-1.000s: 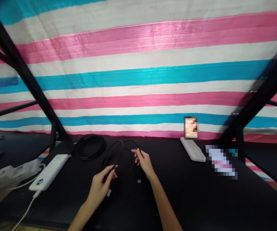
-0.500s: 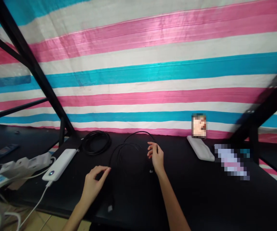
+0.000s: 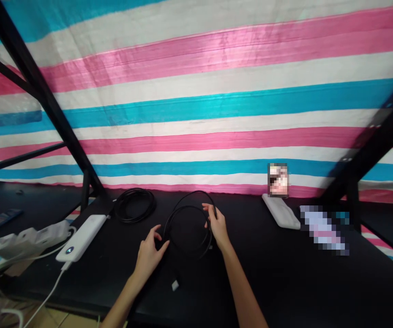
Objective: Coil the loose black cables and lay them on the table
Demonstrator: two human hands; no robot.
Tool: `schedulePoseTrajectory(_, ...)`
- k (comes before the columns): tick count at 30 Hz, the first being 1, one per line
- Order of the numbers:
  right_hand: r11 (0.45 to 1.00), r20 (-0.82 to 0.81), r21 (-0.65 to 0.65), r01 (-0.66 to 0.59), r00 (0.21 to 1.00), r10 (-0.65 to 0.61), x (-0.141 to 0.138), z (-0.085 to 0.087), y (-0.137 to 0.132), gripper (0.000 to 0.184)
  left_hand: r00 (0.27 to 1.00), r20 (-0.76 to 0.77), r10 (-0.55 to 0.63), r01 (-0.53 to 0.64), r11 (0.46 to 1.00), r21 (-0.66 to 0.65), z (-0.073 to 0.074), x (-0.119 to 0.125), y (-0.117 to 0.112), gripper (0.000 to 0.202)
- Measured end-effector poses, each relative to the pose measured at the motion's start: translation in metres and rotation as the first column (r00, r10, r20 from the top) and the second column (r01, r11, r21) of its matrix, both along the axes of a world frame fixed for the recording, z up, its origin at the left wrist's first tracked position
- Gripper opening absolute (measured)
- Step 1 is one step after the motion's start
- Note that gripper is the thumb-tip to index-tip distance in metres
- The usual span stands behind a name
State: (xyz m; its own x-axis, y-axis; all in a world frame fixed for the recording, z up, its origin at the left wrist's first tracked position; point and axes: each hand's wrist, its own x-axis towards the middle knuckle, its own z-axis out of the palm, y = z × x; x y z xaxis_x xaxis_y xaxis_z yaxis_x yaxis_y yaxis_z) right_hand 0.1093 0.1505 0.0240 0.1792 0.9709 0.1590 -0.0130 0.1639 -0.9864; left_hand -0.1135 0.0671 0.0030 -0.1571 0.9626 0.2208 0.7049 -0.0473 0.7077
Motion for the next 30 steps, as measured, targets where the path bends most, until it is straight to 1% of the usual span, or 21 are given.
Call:
schedulePoseTrajectory(4,0.992,-0.001,-0.071,-0.106,0.994,0.106,-0.001,0.002,-0.001,0.055,0.997,0.072,-0.013,0.010,0.999,0.032,-0.003,-0.003,0.004,0.030)
schedulePoseTrajectory(9,0.981,-0.020,-0.101,-0.165,0.986,0.164,-0.002,0.004,-0.003,0.050,0.982,0.186,-0.010,-0.004,0.997,0.075,-0.002,-0.002,0.003,0.008)
schedulePoseTrajectory(11,0.976,-0.027,-0.102,-0.194,0.981,0.192,-0.001,0.005,-0.003,0.050,0.962,0.272,-0.018,-0.011,0.995,0.103,-0.001,-0.001,0.002,0.014)
schedulePoseTrajectory(13,0.974,-0.018,-0.104,-0.203,0.979,0.202,0.000,0.007,-0.005,0.048,0.924,0.381,-0.007,-0.046,0.990,0.130,0.001,-0.001,0.002,0.020)
schedulePoseTrajectory(15,0.976,-0.008,-0.097,-0.196,0.981,0.196,0.001,0.011,-0.006,0.047,0.866,0.500,0.030,-0.123,0.980,0.154,0.004,-0.004,0.002,0.026)
schedulePoseTrajectory(18,0.987,-0.031,-0.045,-0.152,0.988,0.150,0.005,0.017,-0.008,0.044,0.741,0.662,0.114,-0.286,0.945,0.157,0.006,-0.015,0.001,0.030)
schedulePoseTrajectory(20,0.995,-0.068,-0.003,-0.095,0.993,0.095,0.009,0.020,-0.009,0.044,0.652,0.741,0.161,-0.378,0.916,0.133,0.006,-0.026,-0.003,0.033)
schedulePoseTrajectory(22,0.998,-0.105,-0.013,-0.055,0.993,0.053,0.013,0.022,-0.008,0.048,0.585,0.789,0.188,-0.428,0.898,0.103,0.005,-0.037,-0.008,0.035)
schedulePoseTrajectory(25,0.996,-0.115,-0.074,-0.045,0.993,0.036,0.023,0.024,-0.011,0.061,0.508,0.842,0.181,-0.440,0.895,0.073,0.003,-0.051,-0.016,0.038)
schedulePoseTrajectory(26,0.997,-0.096,-0.072,-0.031,0.995,0.024,0.028,0.025,-0.014,0.063,0.466,0.869,0.166,-0.449,0.891,0.070,0.003,-0.053,-0.018,0.038)
schedulePoseTrajectory(28,0.999,-0.035,-0.022,0.034,0.999,-0.034,0.040,0.029,-0.024,0.063,0.387,0.912,0.135,-0.491,0.867,0.081,0.004,-0.057,-0.020,0.036)
schedulePoseTrajectory(30,0.991,-0.008,0.037,0.130,0.992,-0.130,0.057,0.036,-0.042,0.058,0.333,0.937,0.108,-0.535,0.840,0.093,0.006,-0.058,-0.020,0.034)
